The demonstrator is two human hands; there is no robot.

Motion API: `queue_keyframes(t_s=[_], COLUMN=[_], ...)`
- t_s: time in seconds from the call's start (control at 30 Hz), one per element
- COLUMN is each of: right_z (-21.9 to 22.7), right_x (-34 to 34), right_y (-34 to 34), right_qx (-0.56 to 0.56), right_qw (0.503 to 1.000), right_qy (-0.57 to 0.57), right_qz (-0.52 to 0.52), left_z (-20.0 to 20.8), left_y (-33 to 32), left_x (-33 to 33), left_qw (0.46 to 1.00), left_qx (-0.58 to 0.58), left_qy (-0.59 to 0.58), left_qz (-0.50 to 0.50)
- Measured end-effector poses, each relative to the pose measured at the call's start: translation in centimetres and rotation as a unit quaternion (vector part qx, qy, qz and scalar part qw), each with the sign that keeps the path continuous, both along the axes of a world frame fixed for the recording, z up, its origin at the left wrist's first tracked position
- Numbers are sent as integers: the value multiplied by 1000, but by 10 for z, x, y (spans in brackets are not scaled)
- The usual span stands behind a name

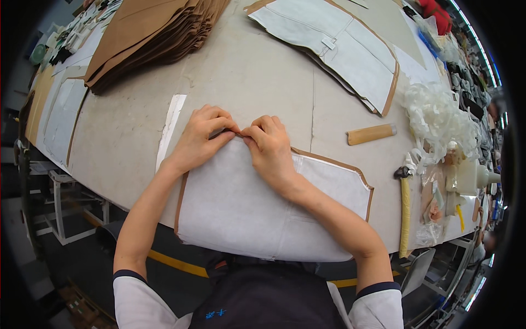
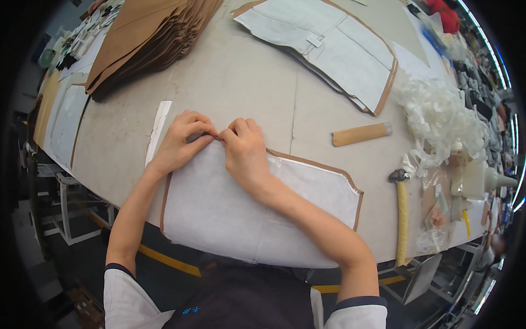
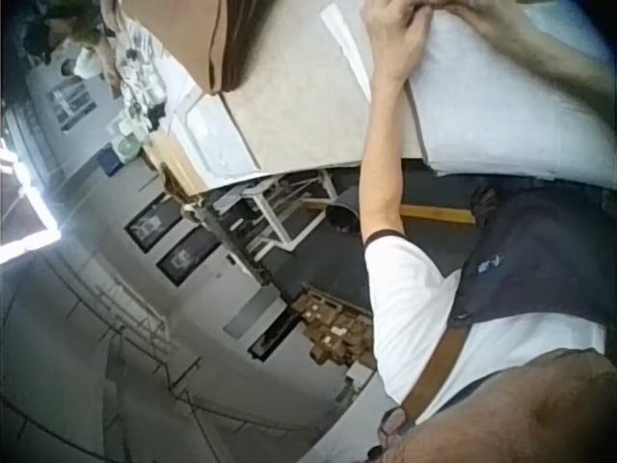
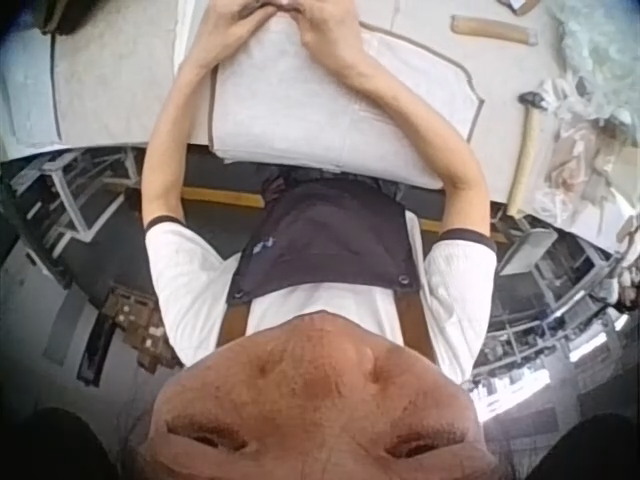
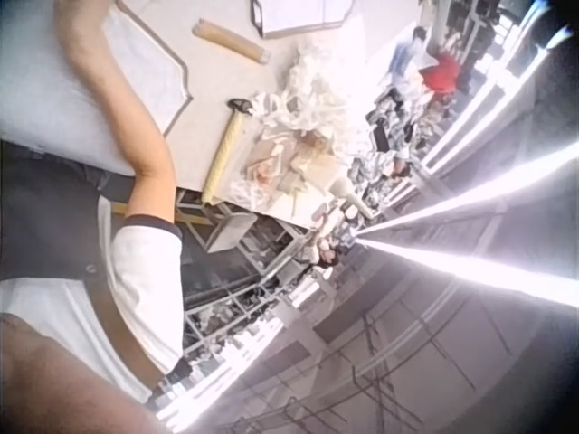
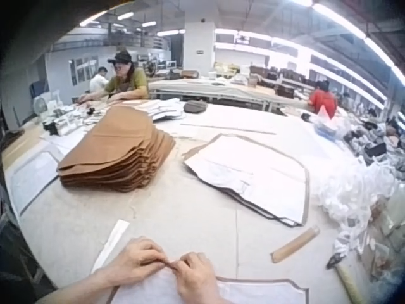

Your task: The recorder is assembling and gluing edges of a leather or faux-leather bag component on a workshop table.

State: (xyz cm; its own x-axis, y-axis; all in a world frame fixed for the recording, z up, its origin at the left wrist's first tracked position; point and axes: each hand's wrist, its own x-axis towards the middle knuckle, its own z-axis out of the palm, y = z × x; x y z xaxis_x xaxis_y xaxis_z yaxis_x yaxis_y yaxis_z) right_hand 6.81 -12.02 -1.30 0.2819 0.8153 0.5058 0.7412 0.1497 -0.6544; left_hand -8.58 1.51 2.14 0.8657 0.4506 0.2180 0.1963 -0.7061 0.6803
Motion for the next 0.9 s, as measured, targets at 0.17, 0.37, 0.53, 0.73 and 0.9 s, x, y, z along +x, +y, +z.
queue_keyframes(t_s=[0.17,0.37,0.53,0.73,0.9], right_z=[-3,-2,-3,5,8], right_x=[-1,5,23,54,67], right_y=[-5,-11,-33,-74,-88], right_qx=[15,44,36,-36,-24], right_qw=[994,966,973,983,982], right_qy=[-108,-252,-226,-168,-180], right_qz=[13,31,33,57,44], left_z=[-6,-6,-3,0,2], left_y=[5,-3,-7,-8,-12], left_x=[-5,-3,-3,-3,0], left_qw=[1000,997,985,976,972], left_qx=[-2,64,163,204,224], left_qy=[-13,-30,-19,-17,-16], left_qz=[-16,-24,-58,-68,-71])
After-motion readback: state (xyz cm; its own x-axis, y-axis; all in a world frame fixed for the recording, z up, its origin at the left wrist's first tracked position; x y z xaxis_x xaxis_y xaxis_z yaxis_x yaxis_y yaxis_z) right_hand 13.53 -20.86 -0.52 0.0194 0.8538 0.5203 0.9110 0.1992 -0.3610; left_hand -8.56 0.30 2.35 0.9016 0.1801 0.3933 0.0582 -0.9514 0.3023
